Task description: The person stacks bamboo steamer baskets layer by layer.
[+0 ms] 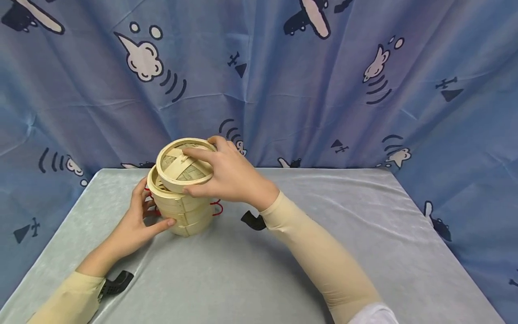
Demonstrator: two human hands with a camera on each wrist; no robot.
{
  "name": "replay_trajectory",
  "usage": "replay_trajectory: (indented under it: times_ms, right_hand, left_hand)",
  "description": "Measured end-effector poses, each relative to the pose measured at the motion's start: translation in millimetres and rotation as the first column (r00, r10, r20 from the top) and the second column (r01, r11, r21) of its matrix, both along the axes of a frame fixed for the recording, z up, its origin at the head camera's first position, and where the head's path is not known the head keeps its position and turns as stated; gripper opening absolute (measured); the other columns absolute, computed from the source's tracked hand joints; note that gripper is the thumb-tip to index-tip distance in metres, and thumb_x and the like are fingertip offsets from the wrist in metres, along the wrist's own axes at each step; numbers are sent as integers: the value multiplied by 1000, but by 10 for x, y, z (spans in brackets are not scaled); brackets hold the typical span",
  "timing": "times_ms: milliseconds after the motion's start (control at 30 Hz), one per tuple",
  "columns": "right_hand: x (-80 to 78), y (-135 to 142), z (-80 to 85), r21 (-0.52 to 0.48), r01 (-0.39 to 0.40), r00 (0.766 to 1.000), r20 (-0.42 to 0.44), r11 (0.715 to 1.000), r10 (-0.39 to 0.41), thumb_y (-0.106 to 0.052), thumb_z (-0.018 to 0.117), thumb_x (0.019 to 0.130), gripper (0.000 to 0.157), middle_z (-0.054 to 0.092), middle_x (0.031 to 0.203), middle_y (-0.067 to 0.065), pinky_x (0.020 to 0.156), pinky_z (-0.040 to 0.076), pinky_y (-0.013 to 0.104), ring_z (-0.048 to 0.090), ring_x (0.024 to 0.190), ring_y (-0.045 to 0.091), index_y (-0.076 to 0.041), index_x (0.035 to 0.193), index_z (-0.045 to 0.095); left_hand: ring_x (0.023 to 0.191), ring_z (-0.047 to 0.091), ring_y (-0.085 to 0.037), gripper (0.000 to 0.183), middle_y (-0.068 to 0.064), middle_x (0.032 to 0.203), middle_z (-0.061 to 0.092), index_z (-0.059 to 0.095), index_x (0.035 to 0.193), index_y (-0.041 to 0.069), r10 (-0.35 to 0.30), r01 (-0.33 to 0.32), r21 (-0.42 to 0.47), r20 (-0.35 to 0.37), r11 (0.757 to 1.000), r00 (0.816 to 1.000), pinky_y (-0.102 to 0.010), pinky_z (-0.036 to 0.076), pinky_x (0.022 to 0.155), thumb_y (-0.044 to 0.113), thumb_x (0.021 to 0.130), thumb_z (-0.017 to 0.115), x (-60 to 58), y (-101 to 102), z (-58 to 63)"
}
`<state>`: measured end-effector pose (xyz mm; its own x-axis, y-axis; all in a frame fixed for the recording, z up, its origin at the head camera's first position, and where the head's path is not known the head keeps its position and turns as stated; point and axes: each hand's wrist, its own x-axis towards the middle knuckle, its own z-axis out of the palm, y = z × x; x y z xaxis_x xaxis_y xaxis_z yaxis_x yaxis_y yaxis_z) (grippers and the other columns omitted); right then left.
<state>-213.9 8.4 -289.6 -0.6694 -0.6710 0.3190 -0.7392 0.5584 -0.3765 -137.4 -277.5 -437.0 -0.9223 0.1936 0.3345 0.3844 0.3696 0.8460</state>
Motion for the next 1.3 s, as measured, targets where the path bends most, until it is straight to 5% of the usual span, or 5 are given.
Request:
replay_trajectory:
  times_ms: [567,1033,1167,1300]
  right_hand:
    - [24,-157,-38,33,-57,997,-41,998,58,-64,85,84,81,54,148,22,103,51,53,55,128,35,-31,155,64]
    - [42,-173,-67,64,-31,999,17,997,30,-66,80,90,84,46,157,20,105,49,51,49,133,34,-34,163,54]
    - [48,-160,-72,52,-50,999,15,997,50,-71,76,92,91,41,164,20,112,47,58,46,144,38,-35,169,43]
    - [61,-50,-66,19,-43,999,18,999,42,-69,75,95,93,35,171,18,115,43,65,38,154,38,-38,172,35]
  left_hand:
    - [131,61,-42,124,-21,153,45,2,173,43,17,-15,-32,60,999,998,-44,55,102,11,92,91,-22,49,-2]
    - [133,60,-42,124,-20,160,41,0,173,41,27,-23,-53,81,998,996,-53,52,104,16,93,91,-36,43,-5]
    - [138,54,-41,127,-15,170,29,-1,173,40,39,-37,-57,30,998,999,-42,49,108,15,91,92,-7,8,-3]
    - [143,49,-43,128,-19,170,30,-4,175,36,94,-99,-111,-49,989,994,-46,47,110,20,91,92,78,-42,56]
